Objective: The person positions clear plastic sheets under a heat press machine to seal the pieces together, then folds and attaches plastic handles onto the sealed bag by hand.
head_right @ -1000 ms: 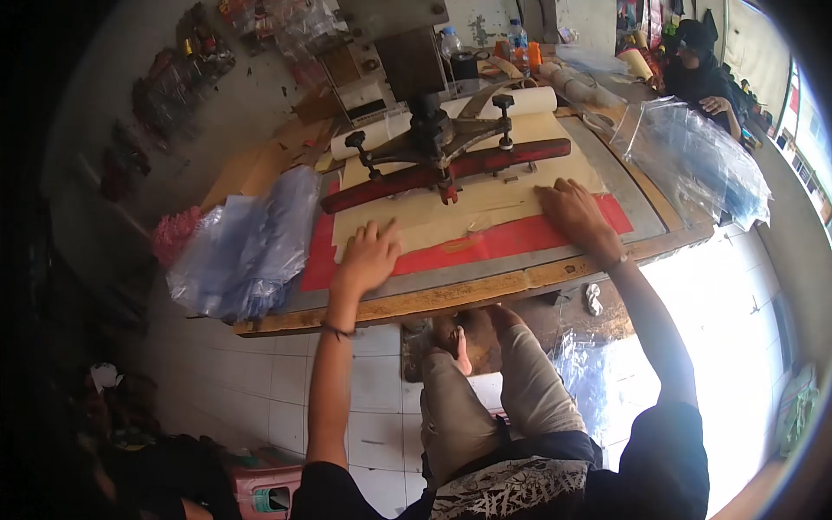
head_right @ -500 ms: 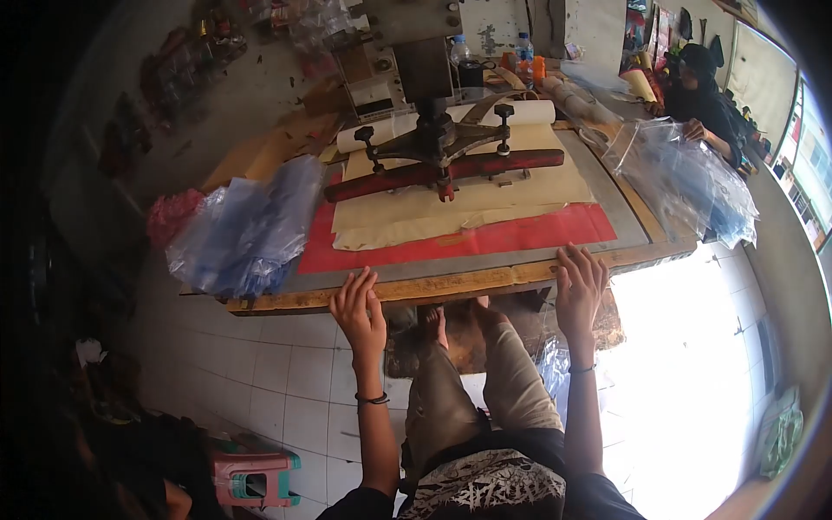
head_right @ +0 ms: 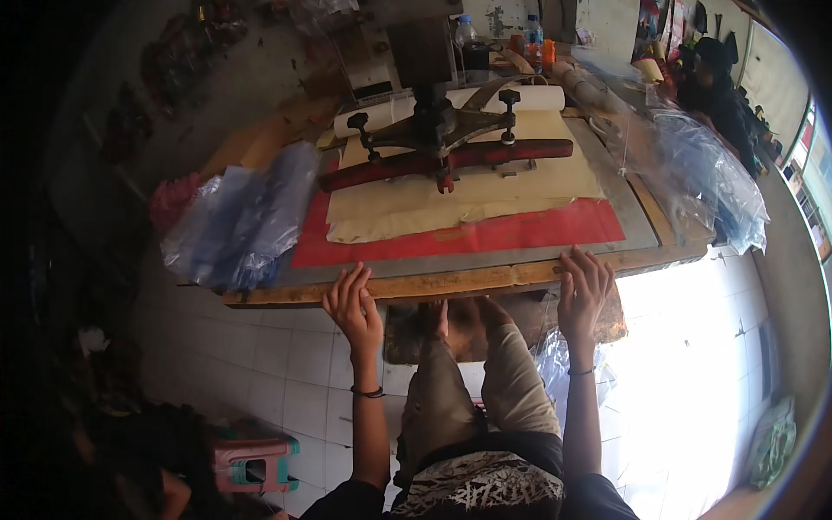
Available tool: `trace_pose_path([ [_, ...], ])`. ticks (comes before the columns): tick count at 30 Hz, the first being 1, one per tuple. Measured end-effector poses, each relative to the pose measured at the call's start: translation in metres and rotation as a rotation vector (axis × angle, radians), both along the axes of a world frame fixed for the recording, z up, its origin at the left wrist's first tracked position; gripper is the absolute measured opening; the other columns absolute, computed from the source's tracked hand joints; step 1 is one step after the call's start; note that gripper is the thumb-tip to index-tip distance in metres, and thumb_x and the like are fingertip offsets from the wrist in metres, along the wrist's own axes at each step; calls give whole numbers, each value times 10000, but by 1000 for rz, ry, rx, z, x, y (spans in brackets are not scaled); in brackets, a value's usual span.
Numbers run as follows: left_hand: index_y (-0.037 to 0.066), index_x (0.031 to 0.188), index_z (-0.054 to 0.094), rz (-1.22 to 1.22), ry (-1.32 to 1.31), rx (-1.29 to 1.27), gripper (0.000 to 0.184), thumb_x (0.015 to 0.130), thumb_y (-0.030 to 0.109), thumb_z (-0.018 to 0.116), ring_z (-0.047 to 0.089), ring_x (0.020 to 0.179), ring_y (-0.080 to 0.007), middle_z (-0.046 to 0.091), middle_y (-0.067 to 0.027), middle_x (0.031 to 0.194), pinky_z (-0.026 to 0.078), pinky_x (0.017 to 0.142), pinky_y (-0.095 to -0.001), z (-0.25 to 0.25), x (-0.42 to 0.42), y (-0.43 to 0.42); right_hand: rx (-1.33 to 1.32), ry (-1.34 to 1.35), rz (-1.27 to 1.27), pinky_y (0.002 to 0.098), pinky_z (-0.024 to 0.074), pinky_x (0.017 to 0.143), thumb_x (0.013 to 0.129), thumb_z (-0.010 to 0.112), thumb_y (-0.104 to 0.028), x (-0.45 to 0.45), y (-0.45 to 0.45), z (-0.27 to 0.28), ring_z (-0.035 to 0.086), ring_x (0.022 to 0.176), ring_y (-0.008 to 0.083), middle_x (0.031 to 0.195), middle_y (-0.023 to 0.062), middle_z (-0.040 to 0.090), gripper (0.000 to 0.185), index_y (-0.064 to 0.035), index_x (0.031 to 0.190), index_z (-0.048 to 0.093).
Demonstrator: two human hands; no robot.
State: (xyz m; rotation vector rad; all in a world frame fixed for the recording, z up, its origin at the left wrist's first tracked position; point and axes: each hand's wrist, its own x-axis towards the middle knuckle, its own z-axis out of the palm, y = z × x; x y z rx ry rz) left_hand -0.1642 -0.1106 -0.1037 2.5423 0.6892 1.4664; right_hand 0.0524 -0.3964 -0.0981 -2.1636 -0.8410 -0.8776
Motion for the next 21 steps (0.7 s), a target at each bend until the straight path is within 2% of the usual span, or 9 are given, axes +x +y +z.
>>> trace_pose_path([
  [10,104,1200,662,-9,39,8,308,987,169,448,494,1250,-268,621,-21,1295,277,1075,-456,4,-2,-1,-31,-27,48,489,283,1128,885,645,-224,-2,-7,4,492,1270,289,1307,74,598,299,-110,1161,659],
  [21,99,1207,656,-18,37,12,307,987,163,451,491,1257,-276,616,-33,1300,275,1087,-468,7,-3,-3,-15,56,46,484,266,1155,952,559,-133,-9,-10,8,488,1285,272,1308,76,598,210,-118,1130,669],
])
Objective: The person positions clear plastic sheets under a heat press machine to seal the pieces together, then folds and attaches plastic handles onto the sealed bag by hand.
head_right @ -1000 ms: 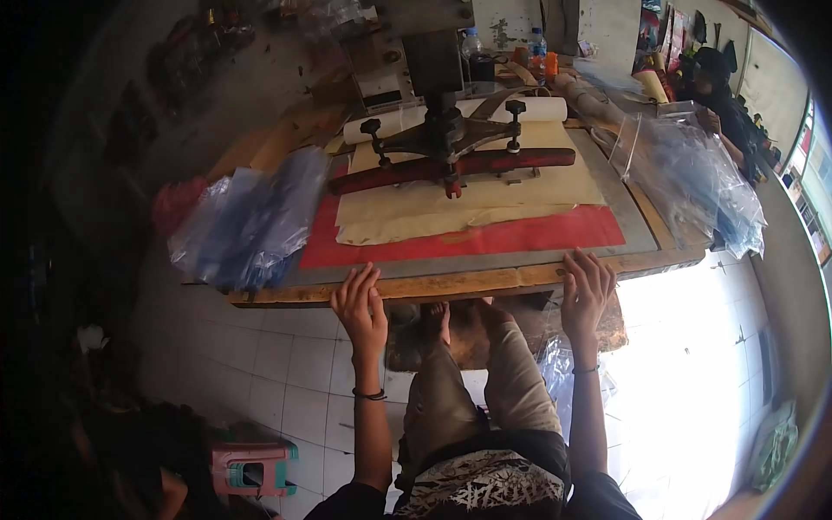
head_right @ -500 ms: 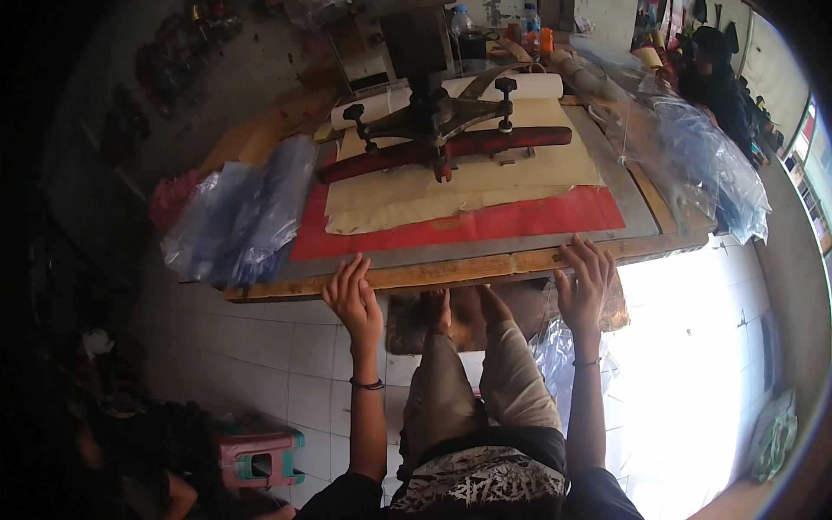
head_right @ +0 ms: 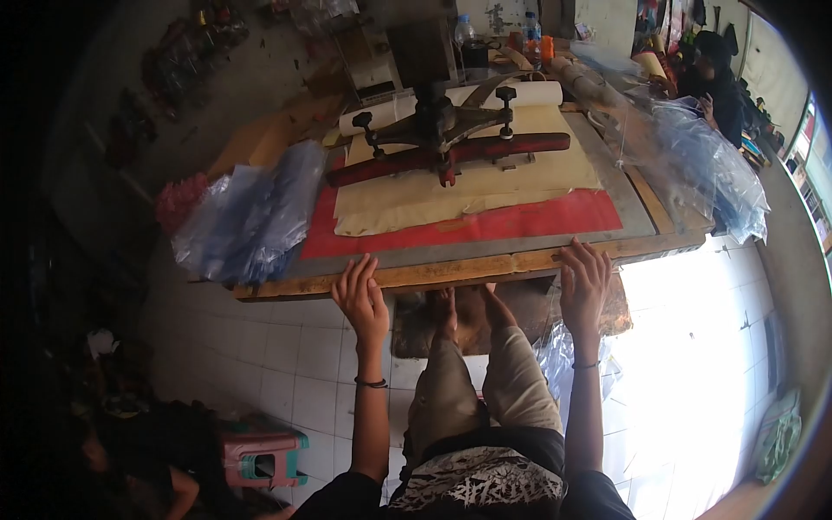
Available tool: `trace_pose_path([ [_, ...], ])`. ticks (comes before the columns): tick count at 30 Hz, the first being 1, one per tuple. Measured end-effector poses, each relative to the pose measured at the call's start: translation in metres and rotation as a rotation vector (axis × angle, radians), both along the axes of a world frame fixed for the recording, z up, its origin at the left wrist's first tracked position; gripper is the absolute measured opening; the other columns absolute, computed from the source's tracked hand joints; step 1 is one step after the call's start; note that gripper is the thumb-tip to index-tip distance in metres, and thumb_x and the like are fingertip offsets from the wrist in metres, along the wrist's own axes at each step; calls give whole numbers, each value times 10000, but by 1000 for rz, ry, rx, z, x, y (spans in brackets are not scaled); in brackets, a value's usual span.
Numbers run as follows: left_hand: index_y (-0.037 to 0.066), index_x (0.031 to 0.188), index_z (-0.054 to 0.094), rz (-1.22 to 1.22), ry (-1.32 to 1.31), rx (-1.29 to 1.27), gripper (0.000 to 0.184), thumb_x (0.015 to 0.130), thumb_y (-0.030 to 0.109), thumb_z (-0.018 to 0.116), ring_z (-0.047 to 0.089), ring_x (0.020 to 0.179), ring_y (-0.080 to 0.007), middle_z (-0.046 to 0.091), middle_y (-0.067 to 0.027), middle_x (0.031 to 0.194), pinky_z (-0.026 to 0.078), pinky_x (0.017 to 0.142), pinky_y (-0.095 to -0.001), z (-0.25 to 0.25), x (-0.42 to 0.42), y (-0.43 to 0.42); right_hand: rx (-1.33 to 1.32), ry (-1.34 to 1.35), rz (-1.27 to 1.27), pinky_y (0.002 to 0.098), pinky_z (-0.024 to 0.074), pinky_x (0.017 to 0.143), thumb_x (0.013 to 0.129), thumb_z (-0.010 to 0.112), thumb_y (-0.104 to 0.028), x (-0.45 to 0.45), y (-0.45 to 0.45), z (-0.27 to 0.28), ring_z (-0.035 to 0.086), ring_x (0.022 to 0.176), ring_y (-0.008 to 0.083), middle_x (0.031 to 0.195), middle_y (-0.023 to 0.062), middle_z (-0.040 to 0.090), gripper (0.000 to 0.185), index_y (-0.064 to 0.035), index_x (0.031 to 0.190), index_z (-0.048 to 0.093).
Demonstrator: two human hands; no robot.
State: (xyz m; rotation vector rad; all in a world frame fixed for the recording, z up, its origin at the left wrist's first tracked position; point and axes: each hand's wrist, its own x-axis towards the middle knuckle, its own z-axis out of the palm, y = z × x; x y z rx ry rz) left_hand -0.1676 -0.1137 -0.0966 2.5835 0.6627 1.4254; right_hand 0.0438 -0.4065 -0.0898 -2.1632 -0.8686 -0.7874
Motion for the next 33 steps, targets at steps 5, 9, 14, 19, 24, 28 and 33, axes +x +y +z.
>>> trace_pose_path([
  [5,98,1207,658,5,-11,3,314,987,158,442,487,1259,-275,617,-30,1299,273,1086,-470,-3,1,1,15,17,5,485,265,1155,948,561,-125,0,0,1,491,1283,274,1295,80,606,198,-107,1110,673],
  [9,100,1203,662,22,-1,-3,320,986,159,435,481,1265,-269,620,-25,1296,262,1088,-468,-3,2,0,35,16,7,487,265,1152,943,563,-116,-1,2,2,497,1274,277,1286,86,611,187,-97,1091,675],
  [14,105,1167,682,41,-27,-10,357,1027,196,366,482,1264,-265,630,-20,1280,248,1091,-470,-3,6,-2,66,16,-11,482,271,1137,926,563,-86,-1,5,2,514,1248,285,1253,88,632,178,-84,1057,683],
  [19,102,1107,697,104,-112,78,403,1025,223,322,508,1193,-259,650,-26,1197,260,1057,-454,-20,15,5,138,-39,-40,479,274,1118,890,554,-70,6,14,-11,539,1196,291,1203,91,655,177,-84,1008,685],
  [24,102,1051,709,105,-194,141,415,1022,235,317,525,1138,-238,658,-23,1149,277,1022,-438,-26,21,10,188,-65,-79,489,260,1106,884,508,-118,13,21,-18,553,1148,296,1141,110,669,167,-79,927,664],
  [28,104,1023,713,127,-232,178,422,1017,234,312,539,1102,-229,666,-6,1124,283,1014,-439,-32,25,13,237,-106,-98,493,266,1084,884,462,-157,17,27,-24,553,1108,304,1087,132,675,197,-71,870,639],
  [33,108,986,719,144,-249,252,442,1015,239,298,543,1074,-234,676,-8,1087,288,1011,-440,-35,26,18,260,-172,-124,495,280,1054,891,432,-195,22,31,-30,547,1045,303,1036,132,674,228,-73,844,620],
])
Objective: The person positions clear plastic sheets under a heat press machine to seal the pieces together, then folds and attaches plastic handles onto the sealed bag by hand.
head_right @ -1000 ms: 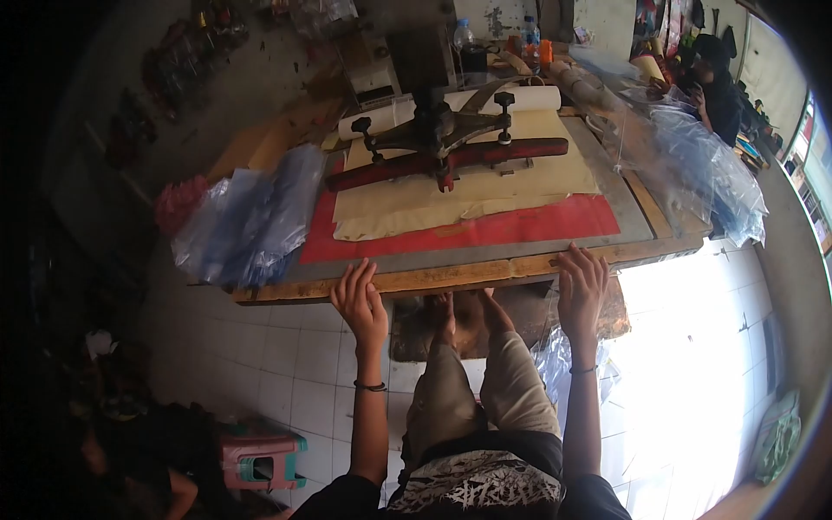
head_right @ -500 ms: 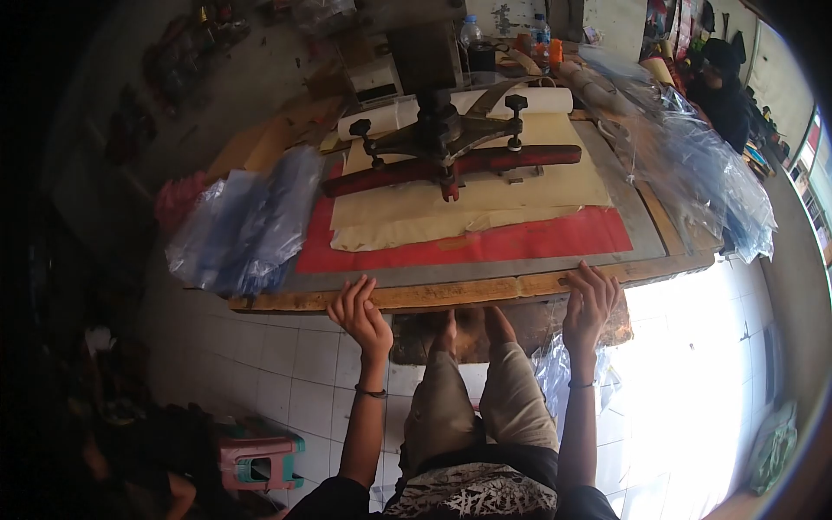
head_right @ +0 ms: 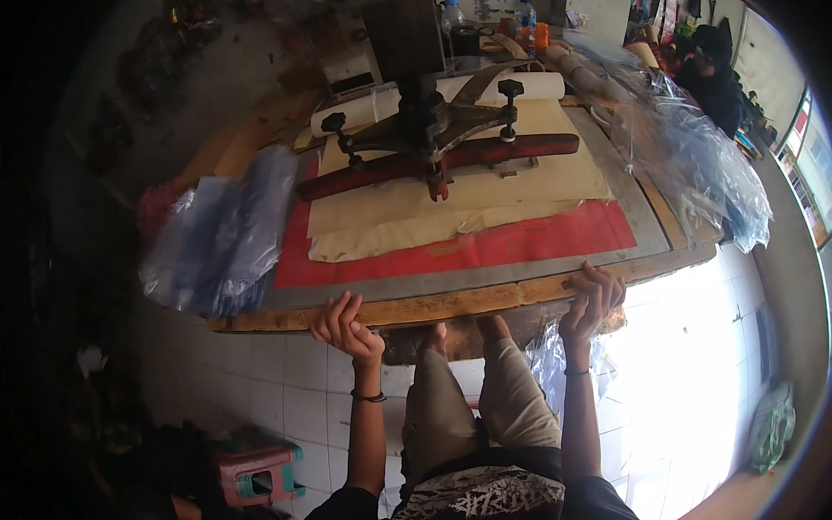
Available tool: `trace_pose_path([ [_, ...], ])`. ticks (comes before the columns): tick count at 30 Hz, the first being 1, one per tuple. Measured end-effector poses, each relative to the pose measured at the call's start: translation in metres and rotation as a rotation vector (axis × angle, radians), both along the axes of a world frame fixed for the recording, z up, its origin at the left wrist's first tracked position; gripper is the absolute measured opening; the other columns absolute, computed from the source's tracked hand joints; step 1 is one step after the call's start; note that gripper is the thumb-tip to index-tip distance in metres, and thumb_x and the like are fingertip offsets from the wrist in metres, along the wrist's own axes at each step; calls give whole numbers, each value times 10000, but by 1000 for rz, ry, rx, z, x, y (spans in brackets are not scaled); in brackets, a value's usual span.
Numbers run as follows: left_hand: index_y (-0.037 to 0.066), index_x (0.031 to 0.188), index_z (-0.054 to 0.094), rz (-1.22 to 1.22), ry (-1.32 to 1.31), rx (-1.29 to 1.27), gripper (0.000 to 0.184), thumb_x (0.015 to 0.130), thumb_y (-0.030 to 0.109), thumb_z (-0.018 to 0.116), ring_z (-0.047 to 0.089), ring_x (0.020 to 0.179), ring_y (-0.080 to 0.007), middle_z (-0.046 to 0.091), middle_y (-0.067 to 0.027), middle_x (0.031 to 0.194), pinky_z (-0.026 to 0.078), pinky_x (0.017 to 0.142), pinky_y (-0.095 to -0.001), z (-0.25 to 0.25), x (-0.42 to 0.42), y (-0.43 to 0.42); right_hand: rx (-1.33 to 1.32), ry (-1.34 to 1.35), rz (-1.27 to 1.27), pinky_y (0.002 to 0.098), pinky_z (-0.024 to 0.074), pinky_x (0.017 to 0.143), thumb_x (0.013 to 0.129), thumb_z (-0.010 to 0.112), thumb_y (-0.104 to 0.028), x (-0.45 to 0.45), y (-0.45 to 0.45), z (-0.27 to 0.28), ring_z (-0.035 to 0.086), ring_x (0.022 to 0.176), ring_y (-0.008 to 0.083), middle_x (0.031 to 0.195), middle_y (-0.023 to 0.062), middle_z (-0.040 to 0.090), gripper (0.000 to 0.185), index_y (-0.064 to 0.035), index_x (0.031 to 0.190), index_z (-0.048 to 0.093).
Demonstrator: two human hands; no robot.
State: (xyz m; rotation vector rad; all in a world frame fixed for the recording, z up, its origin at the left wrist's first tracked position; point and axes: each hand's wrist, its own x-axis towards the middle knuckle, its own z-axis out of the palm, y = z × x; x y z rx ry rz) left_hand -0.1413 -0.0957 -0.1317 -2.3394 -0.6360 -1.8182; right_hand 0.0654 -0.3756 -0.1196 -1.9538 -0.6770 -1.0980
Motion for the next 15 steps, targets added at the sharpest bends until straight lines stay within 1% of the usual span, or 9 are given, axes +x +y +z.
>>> trace_pose_path([
  [3,110,947,719,-11,-63,42,444,1008,242,299,544,1069,-245,682,-14,1066,281,1015,-452,-4,5,4,33,-38,-14,489,287,1042,894,421,-211,3,2,-4,540,1037,296,1012,126,670,240,-77,827,608],
  [6,112,943,707,-24,-59,22,388,989,229,340,535,1074,-256,670,-20,1079,282,1013,-464,-3,3,2,49,-83,-25,479,297,1025,897,414,-229,7,5,-7,534,1021,294,982,119,663,255,-78,806,599],
  [8,114,950,698,-30,5,-107,345,969,229,372,528,1084,-260,658,-24,1094,283,1012,-467,3,-2,-6,38,-111,-34,464,311,1001,896,415,-236,8,7,-4,534,979,297,964,116,656,262,-80,788,595],
  [9,115,954,693,-35,37,-167,325,959,229,388,525,1088,-261,652,-26,1101,284,1012,-469,8,-5,-10,21,-69,-49,454,318,982,898,414,-235,7,8,0,537,951,288,946,109,655,265,-81,781,595],
  [10,125,983,677,-37,92,-182,222,916,192,476,516,1076,-260,635,-38,1078,300,991,-459,18,-8,-13,6,-24,-67,444,324,963,900,412,-234,4,8,7,540,923,279,929,101,654,269,-83,774,595],
  [11,126,981,672,-61,146,-215,197,901,175,499,517,1066,-261,630,-42,1071,302,985,-460,27,-11,-19,-6,22,-88,434,331,944,902,410,-234,1,7,14,543,896,270,911,94,653,272,-85,767,594],
  [13,128,978,663,-106,246,-264,160,871,139,545,518,1046,-263,621,-50,1055,305,974,-462,48,-15,-24,-40,220,8,413,349,894,898,414,-210,0,1,44,545,806,263,846,88,656,267,-74,779,612],
  [14,103,973,649,-97,290,-205,138,844,111,601,576,891,-239,626,-54,907,361,913,-417,66,-17,-22,-59,315,62,402,358,869,896,416,-198,4,-1,55,547,761,259,814,85,658,266,-69,785,620],
  [15,97,968,647,-211,347,-227,131,846,123,608,582,829,-237,627,-52,861,382,888,-403,80,-15,-16,-36,376,131,409,409,742,912,451,-188,13,-3,59,557,642,273,696,92,643,251,-51,852,653],
])
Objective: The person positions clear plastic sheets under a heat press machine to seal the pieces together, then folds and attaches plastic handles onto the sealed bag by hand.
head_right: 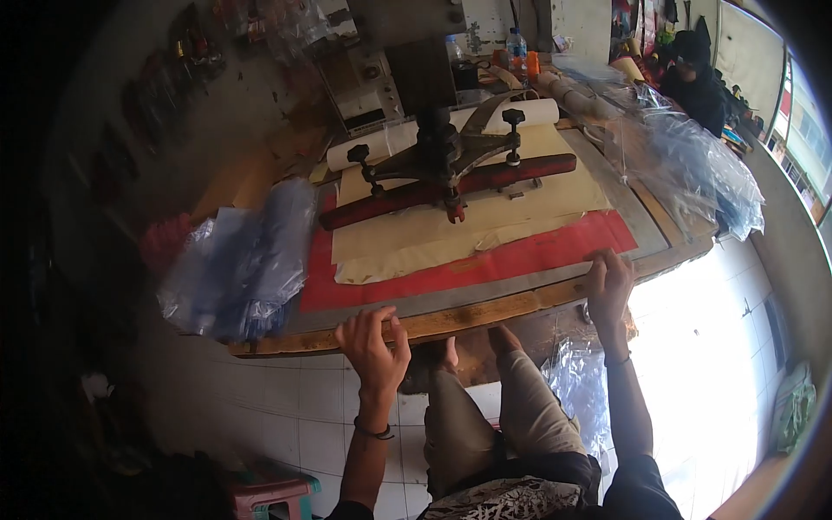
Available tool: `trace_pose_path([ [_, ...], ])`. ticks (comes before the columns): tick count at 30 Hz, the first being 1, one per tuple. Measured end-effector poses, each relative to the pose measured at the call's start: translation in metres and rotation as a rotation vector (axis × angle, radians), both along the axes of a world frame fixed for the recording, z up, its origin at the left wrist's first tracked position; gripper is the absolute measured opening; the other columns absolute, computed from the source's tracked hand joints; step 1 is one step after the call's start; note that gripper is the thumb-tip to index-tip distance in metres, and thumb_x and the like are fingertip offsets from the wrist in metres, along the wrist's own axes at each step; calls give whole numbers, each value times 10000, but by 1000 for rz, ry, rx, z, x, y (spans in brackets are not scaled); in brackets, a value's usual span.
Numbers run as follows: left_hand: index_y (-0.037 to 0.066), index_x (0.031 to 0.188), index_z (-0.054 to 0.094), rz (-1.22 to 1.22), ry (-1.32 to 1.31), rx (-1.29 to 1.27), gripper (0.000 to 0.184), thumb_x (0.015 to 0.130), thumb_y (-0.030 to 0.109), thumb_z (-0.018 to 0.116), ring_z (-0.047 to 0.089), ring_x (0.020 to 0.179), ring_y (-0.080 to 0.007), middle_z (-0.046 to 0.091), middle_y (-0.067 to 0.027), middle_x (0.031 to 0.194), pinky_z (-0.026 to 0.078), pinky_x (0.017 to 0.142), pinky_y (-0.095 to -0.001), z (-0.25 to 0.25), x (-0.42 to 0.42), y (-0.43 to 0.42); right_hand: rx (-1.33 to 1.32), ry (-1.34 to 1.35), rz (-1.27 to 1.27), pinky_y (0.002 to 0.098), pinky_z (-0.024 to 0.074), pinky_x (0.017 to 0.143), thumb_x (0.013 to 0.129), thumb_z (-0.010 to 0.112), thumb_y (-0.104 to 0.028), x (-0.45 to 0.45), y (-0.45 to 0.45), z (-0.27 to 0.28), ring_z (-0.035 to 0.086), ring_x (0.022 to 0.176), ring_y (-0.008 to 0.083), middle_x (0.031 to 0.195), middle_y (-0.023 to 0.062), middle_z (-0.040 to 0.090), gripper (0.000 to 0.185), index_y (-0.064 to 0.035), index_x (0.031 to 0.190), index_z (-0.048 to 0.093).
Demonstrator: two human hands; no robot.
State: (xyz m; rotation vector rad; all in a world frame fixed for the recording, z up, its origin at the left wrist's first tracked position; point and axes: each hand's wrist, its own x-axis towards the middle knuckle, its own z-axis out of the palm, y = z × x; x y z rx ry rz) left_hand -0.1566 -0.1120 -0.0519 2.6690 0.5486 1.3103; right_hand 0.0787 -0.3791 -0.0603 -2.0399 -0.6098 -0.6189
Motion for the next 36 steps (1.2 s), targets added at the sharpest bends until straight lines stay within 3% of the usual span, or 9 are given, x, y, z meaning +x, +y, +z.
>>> trace_pose_path([
  [2,85,957,643,-225,117,-96,125,849,145,620,594,705,-232,628,-48,769,422,838,-374,25,9,16,-157,186,98,440,449,641,924,501,-203,1,18,49,601,614,321,661,129,643,241,-71,1016,680],
  [3,64,996,654,-357,74,62,174,868,174,614,630,626,-262,654,-70,690,492,753,-389,39,26,28,-303,165,149,453,472,642,927,517,-212,11,29,60,629,651,335,680,140,652,250,-97,1089,668],
  [9,-18,1227,596,-195,795,64,423,914,255,520,690,754,-391,665,-249,722,547,715,-503,62,104,74,-663,62,247,489,519,738,925,508,-256,91,73,49,660,743,387,753,199,674,375,-155,1270,612],
  [13,-125,1324,494,-149,622,64,597,901,295,490,684,641,-381,659,-254,708,567,629,-462,48,116,80,-724,107,177,502,510,751,904,496,-274,87,87,70,646,697,399,701,236,645,433,-171,1310,605],
  [17,-119,1319,499,-124,656,-58,577,908,285,481,685,683,-400,659,-268,738,571,660,-460,46,129,88,-690,48,184,497,512,717,898,488,-267,91,87,54,627,618,395,627,237,610,421,-162,1277,637],
  [20,-22,1396,470,-73,722,-210,573,908,278,467,668,837,-454,648,-339,849,543,802,-501,53,131,81,-704,49,176,492,519,707,906,484,-264,93,92,52,641,632,388,644,231,627,398,-166,1254,652],
  [24,-66,1372,461,-88,715,-188,577,902,267,501,681,860,-418,659,-304,932,563,784,-461,50,132,82,-714,24,179,500,525,713,908,486,-265,97,90,49,659,672,383,685,225,652,395,-177,1259,643],
  [30,21,1456,385,-14,794,-185,632,871,239,485,655,986,-436,657,-309,1044,526,884,-492,40,152,83,-696,-43,191,503,524,715,905,487,-251,102,86,42,661,686,384,711,226,661,385,-169,1245,649],
  [36,66,1457,408,141,901,-109,585,895,213,477,658,1074,-343,629,-201,1233,550,869,-428,33,163,78,-649,-69,211,494,520,715,907,479,-224,95,81,40,661,699,381,722,235,660,365,-124,1201,672],
])
